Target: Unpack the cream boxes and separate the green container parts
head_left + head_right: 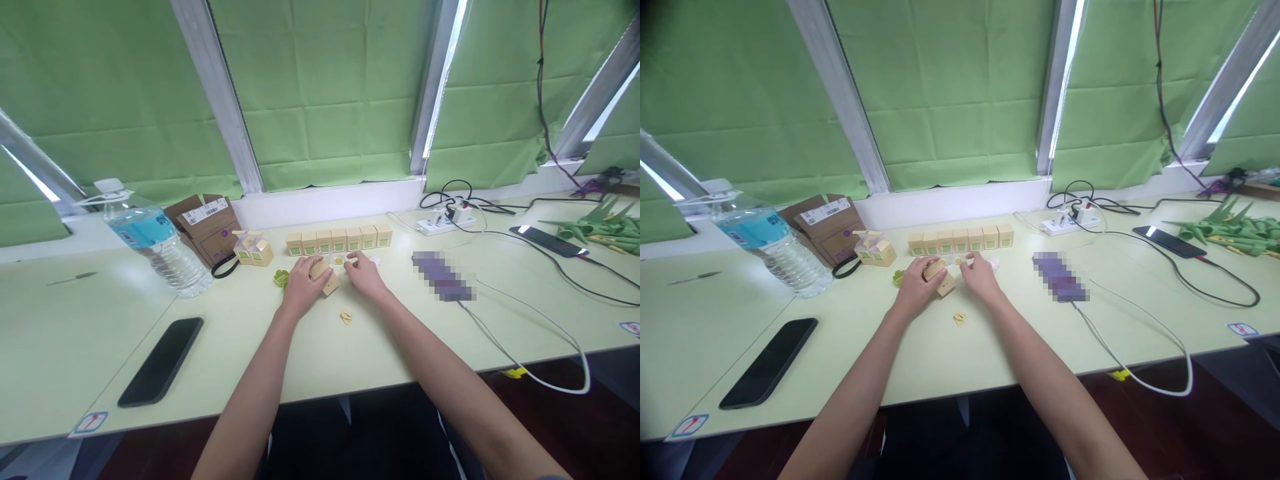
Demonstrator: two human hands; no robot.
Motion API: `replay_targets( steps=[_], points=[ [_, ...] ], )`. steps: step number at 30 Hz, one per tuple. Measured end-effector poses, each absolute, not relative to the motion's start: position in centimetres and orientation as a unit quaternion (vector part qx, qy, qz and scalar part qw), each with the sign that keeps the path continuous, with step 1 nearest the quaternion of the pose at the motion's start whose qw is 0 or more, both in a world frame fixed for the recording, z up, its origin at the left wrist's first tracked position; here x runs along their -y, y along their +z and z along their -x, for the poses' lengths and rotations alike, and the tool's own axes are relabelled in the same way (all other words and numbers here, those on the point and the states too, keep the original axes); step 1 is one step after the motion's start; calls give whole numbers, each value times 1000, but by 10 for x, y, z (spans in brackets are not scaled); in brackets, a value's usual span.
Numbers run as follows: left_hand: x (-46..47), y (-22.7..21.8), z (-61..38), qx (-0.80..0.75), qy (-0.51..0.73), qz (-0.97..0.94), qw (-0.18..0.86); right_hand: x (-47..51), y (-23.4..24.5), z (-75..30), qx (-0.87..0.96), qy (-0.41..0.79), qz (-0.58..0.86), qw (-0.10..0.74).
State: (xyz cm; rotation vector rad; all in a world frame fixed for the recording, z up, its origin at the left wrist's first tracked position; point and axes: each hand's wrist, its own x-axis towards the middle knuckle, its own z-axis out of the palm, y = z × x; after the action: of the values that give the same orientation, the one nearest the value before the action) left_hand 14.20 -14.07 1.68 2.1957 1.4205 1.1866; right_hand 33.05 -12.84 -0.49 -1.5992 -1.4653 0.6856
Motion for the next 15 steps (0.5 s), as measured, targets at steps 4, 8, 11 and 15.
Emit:
replay_targets(
  steps=[4,8,11,15],
  points=[
    [140,15,-142,-491,408,-758,131,132,-2,-330,590,295,644,388],
    [140,14,-142,-494,406,-757,136,136,0,-328,610,321,620,376],
    [137,13,-141,-499,412,-752,126,138,-3,-326,673,298,564,375],
    [133,12,-138,-531,420,-728,103,140,-9,-322,756,287,453,376]
  ],
)
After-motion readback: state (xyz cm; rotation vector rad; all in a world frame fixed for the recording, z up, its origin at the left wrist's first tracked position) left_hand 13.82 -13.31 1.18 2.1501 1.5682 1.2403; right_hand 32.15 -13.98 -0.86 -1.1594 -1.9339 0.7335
